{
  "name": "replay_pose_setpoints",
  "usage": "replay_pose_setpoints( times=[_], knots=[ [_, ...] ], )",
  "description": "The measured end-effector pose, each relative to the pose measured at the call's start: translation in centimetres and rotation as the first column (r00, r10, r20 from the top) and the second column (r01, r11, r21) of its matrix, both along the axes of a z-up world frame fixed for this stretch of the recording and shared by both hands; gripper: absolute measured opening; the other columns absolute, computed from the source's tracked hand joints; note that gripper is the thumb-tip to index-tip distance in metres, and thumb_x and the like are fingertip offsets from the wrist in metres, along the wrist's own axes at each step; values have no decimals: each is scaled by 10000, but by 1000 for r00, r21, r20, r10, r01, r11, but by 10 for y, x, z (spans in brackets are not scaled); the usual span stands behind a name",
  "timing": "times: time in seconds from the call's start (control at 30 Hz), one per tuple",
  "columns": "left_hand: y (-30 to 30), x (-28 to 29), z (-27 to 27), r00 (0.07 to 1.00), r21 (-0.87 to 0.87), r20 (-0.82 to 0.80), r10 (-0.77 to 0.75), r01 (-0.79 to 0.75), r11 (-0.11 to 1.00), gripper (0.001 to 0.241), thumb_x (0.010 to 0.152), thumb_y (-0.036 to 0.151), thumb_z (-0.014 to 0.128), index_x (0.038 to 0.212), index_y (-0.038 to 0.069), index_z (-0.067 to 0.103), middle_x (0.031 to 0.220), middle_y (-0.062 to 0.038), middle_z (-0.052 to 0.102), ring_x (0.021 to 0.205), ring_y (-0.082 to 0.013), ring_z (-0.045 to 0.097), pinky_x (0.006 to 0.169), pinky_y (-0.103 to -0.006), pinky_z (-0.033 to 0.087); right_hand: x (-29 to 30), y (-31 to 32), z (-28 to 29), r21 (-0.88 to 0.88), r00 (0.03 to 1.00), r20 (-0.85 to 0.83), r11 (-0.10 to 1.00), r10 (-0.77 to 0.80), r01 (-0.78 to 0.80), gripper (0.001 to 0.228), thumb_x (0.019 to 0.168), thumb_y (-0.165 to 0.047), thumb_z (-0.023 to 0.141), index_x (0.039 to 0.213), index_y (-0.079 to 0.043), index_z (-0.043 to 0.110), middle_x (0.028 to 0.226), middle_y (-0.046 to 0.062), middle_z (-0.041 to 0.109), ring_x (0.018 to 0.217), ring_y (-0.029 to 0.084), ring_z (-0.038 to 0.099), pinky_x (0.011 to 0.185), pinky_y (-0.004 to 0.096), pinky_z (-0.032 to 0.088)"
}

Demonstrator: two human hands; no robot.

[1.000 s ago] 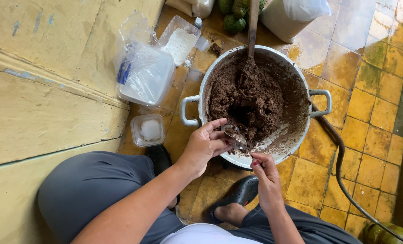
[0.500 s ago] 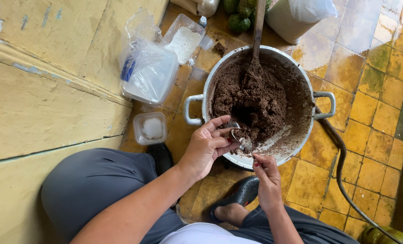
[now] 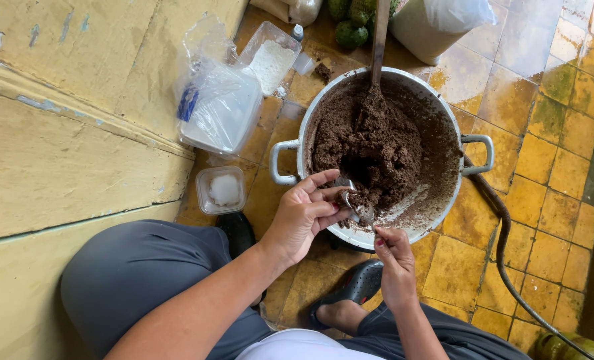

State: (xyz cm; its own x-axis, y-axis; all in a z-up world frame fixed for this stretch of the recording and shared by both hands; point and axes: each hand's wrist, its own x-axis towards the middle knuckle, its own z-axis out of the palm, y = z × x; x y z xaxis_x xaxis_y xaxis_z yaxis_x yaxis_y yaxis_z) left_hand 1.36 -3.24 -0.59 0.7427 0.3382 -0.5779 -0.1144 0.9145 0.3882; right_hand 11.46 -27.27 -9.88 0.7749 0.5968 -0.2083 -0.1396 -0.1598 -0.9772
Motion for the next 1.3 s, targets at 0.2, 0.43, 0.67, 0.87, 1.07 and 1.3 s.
replay_pose_setpoints(
  times=[0.2, 0.43, 0.67, 0.87, 1.07, 1.3],
  knots=[
    [0, 0, 0, 998, 86, -56, -12, 17, 996, 551, 829, -171, 537, 1343, 18, 592, 1182, -192, 709, 1073, -227, 683, 934, -369, 617, 3, 3, 13, -96, 1000, 23, 995, -12, 14, 180, 1029, -115, 578, 1185, -124, 667, 1037, 1, 535, 930, 134, 496, 892, 299, 412],
    [0, 2, -7, 991, 177, -132, -38, 61, 982, 515, 858, -148, 534, 1341, 22, 591, 1206, -203, 733, 1042, -232, 705, 879, -321, 613, 11, -3, 10, -114, 998, -32, 992, -55, 51, 203, 1036, -130, 556, 1218, -110, 644, 1009, 10, 537, 897, 116, 471, 870, 293, 401],
    [-2, 3, -14, 993, 199, -105, -43, 63, 978, 522, 853, -151, 528, 1342, 22, 587, 1208, -211, 731, 1057, -232, 704, 857, -308, 610, 11, -1, 16, -96, 998, 36, 994, -44, 47, 176, 1032, -120, 574, 1194, -111, 643, 1146, 32, 599, 1013, 139, 535, 938, 314, 446],
    [2, 1, 2, 990, 143, -83, -118, 129, 981, 565, 849, -160, 518, 1366, 61, 574, 1220, -203, 714, 977, -241, 710, 885, -331, 627, 10, -2, 13, -126, 998, 54, 992, -11, 18, 169, 1039, -160, 581, 1192, -127, 646, 1119, 20, 589, 1031, 154, 539, 936, 339, 440],
    [3, 2, -1, 989, 156, -84, -124, 136, 978, 568, 835, -184, 515, 1348, 50, 580, 1161, -218, 740, 954, -272, 750, 853, -321, 625, 16, 2, 25, -92, 988, 131, 992, -75, 87, 177, 1031, -80, 585, 1195, -104, 646, 1094, 25, 584, 1027, 142, 543, 923, 289, 444],
    [1, 1, -33, 991, 296, -123, -59, 93, 951, 590, 848, -181, 584, 1399, 23, 537, 1191, -240, 744, 949, -205, 723, 845, -301, 607, 41, 11, 94, -657, 976, 219, 741, 14, 137, 249, 1051, -62, 532, 1284, -93, 612, 1085, 119, 583, 865, 208, 541, 704, 335, 472]
  ],
)
